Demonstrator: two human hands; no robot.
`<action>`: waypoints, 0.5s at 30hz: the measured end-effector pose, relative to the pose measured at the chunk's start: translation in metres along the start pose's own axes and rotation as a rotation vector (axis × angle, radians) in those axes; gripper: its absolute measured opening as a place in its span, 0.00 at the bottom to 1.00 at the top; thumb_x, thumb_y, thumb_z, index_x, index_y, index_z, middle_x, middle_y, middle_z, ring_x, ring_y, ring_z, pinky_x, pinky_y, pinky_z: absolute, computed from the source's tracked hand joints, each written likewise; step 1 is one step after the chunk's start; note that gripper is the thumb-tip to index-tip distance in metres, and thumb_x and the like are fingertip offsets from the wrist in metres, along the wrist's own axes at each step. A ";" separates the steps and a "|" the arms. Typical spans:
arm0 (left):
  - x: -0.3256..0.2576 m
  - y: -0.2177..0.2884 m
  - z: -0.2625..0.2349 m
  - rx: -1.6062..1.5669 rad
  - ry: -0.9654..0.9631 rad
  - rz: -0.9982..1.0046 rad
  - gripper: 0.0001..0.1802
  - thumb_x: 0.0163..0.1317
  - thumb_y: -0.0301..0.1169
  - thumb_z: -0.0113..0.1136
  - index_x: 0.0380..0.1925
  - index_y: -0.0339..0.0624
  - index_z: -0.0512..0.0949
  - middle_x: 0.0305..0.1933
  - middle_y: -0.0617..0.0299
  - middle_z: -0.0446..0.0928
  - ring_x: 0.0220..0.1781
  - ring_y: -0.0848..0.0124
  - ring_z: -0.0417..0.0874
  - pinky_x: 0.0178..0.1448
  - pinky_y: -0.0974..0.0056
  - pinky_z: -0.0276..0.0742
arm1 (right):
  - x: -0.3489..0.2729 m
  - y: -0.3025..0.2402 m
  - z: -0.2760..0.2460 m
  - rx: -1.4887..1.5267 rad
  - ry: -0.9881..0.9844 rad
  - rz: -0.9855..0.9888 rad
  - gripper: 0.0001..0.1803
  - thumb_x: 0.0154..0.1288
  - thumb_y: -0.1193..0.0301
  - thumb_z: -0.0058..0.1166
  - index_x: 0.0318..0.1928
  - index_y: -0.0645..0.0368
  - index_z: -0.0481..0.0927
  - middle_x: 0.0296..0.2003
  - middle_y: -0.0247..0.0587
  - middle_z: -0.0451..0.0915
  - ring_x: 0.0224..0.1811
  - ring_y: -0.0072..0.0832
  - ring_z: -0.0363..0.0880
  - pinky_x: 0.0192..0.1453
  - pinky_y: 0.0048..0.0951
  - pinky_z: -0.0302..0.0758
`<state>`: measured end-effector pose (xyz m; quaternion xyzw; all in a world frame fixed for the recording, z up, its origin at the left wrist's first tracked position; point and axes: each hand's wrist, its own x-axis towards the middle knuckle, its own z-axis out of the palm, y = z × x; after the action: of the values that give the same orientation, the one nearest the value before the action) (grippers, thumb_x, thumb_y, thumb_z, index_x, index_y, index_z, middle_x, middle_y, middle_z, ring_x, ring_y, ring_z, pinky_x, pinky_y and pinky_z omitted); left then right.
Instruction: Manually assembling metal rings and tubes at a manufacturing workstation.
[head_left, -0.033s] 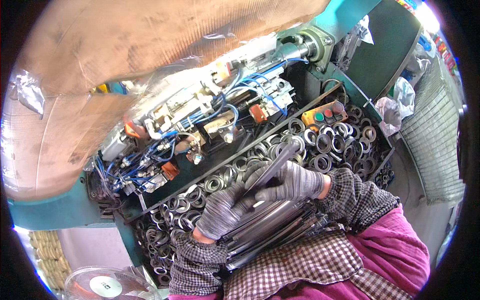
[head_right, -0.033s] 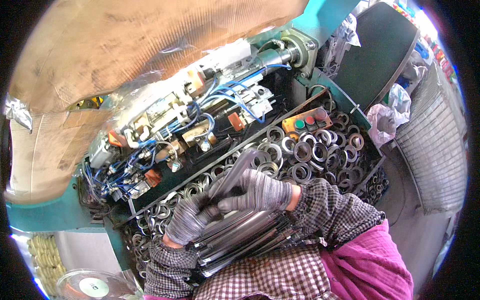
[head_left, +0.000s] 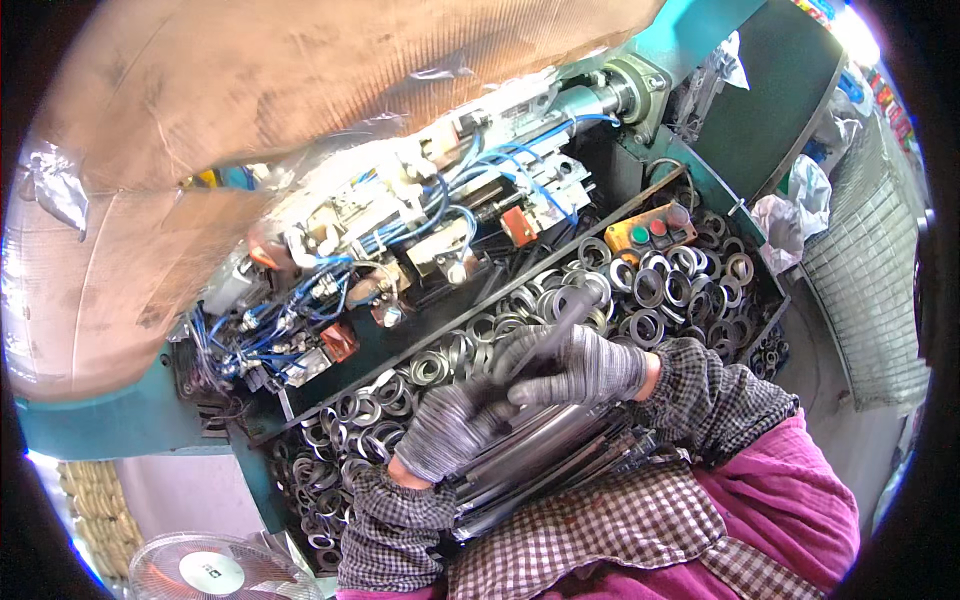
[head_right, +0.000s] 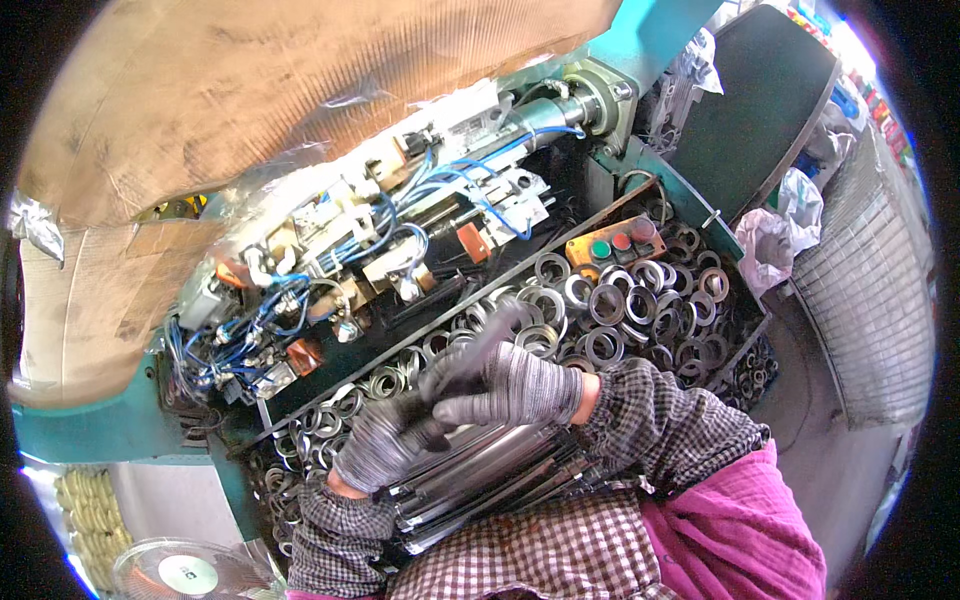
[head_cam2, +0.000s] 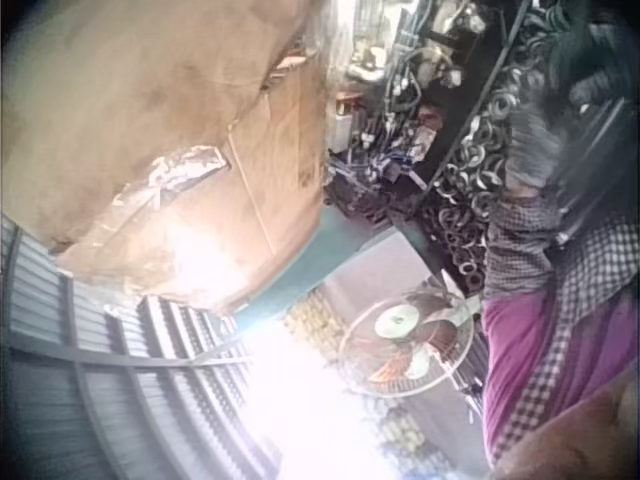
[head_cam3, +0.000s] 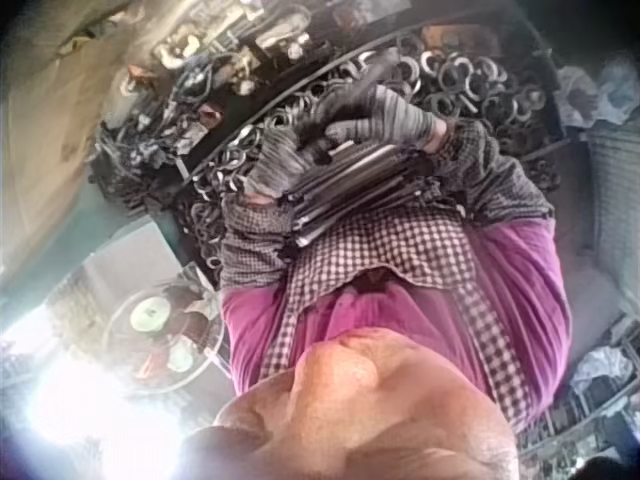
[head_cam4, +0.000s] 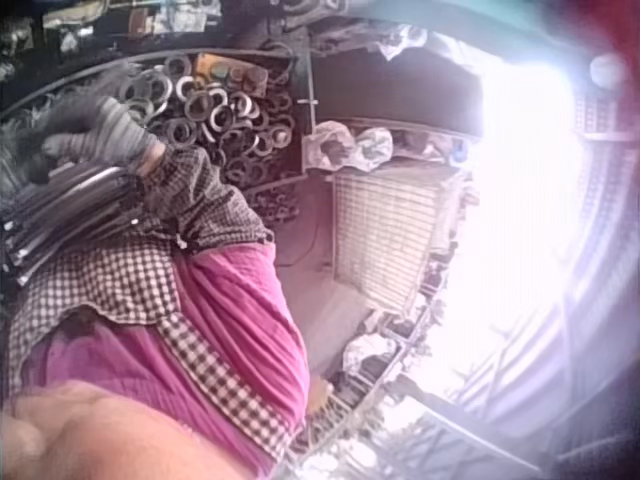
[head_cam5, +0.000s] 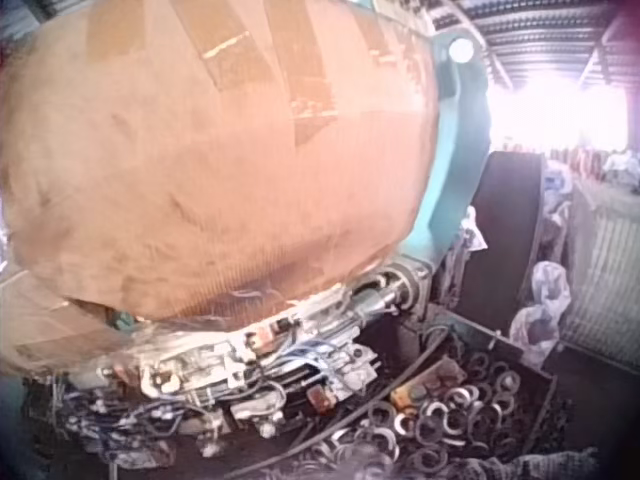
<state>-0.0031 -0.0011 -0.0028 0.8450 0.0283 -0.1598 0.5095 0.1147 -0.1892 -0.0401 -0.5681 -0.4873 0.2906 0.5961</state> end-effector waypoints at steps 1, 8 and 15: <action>-0.003 -0.001 0.003 -0.060 -0.089 -0.048 0.24 0.58 0.43 0.66 0.49 0.39 0.78 0.42 0.44 0.82 0.45 0.52 0.85 0.51 0.53 0.78 | -0.002 -0.006 0.002 -0.039 0.021 0.019 0.12 0.67 0.63 0.59 0.45 0.57 0.81 0.42 0.43 0.81 0.39 0.28 0.82 0.43 0.26 0.80; 0.000 -0.048 0.023 0.535 0.052 0.148 0.19 0.59 0.42 0.63 0.45 0.41 0.80 0.38 0.49 0.82 0.42 0.52 0.84 0.48 0.56 0.78 | 0.037 -0.019 -0.051 0.510 0.417 0.264 0.17 0.70 0.66 0.52 0.55 0.61 0.76 0.36 0.39 0.81 0.39 0.25 0.82 0.43 0.26 0.82; 0.002 -0.055 0.017 0.504 0.140 0.238 0.18 0.56 0.27 0.53 0.48 0.40 0.78 0.43 0.46 0.81 0.43 0.50 0.82 0.50 0.53 0.78 | 0.121 0.012 -0.013 1.049 0.238 0.368 0.21 0.67 0.72 0.55 0.59 0.65 0.70 0.45 0.46 0.80 0.46 0.34 0.82 0.56 0.38 0.82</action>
<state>-0.0171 0.0106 -0.0572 0.9514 -0.0766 -0.0423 0.2953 0.1717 -0.0833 -0.0193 -0.3005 -0.1003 0.5267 0.7888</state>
